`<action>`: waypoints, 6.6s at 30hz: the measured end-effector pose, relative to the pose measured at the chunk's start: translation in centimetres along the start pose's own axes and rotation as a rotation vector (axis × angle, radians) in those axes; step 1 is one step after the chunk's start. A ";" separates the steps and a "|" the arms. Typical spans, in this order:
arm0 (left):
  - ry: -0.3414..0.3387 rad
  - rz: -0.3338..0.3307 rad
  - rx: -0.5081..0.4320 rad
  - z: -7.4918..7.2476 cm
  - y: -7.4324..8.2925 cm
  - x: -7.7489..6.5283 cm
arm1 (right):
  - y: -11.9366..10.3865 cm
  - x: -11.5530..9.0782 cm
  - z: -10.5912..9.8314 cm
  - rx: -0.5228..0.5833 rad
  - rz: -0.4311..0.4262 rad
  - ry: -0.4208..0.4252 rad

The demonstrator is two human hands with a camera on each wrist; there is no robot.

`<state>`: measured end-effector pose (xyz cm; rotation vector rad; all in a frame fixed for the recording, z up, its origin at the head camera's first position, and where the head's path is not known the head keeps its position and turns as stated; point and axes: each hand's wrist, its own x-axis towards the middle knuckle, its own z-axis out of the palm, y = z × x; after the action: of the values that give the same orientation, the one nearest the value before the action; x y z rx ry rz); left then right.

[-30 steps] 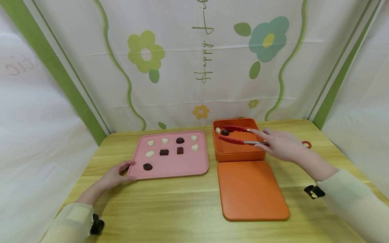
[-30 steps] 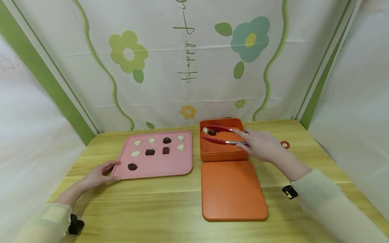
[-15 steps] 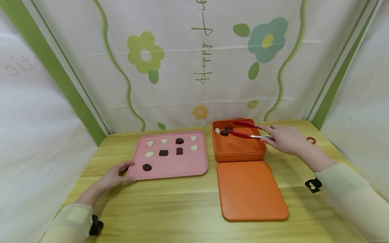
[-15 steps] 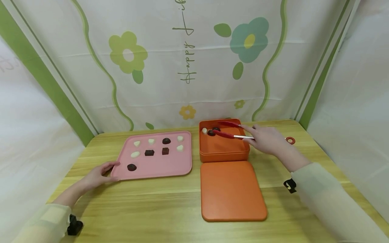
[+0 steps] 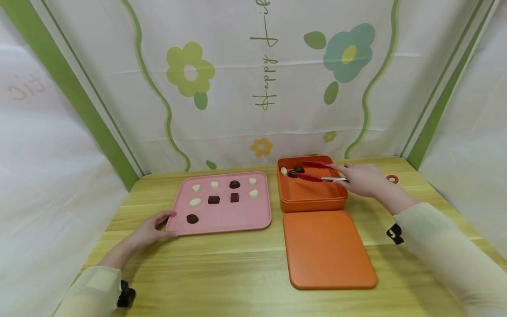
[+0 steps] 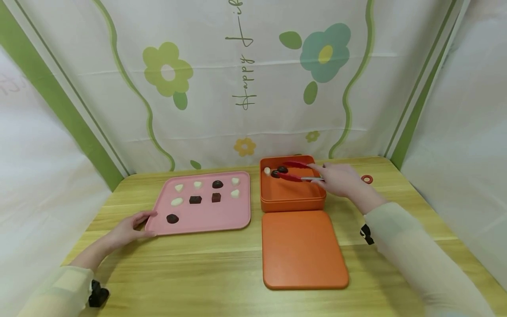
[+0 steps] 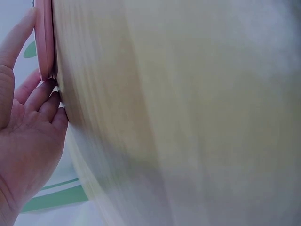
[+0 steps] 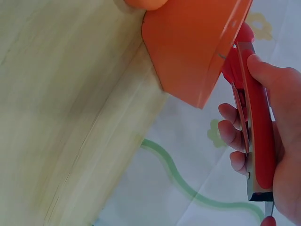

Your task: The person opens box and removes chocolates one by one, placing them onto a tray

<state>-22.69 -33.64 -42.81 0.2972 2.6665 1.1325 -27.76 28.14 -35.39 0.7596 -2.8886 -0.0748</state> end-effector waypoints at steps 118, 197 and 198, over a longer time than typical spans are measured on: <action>-0.010 -0.001 -0.037 0.1 0.1 0.1 | -3.3 -0.2 -2.1 -0.078 -0.239 0.327; -0.006 -0.021 -0.028 -0.1 -0.2 0.3 | -20.2 8.7 1.6 -0.084 -0.519 0.100; -0.006 -0.022 -0.030 -0.1 -0.2 0.3 | -20.2 8.7 1.5 -0.081 -0.514 0.092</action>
<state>-22.98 -33.78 -42.95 0.2650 2.6386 1.1615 -25.68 6.31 -37.49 1.4238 -2.5151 -0.2069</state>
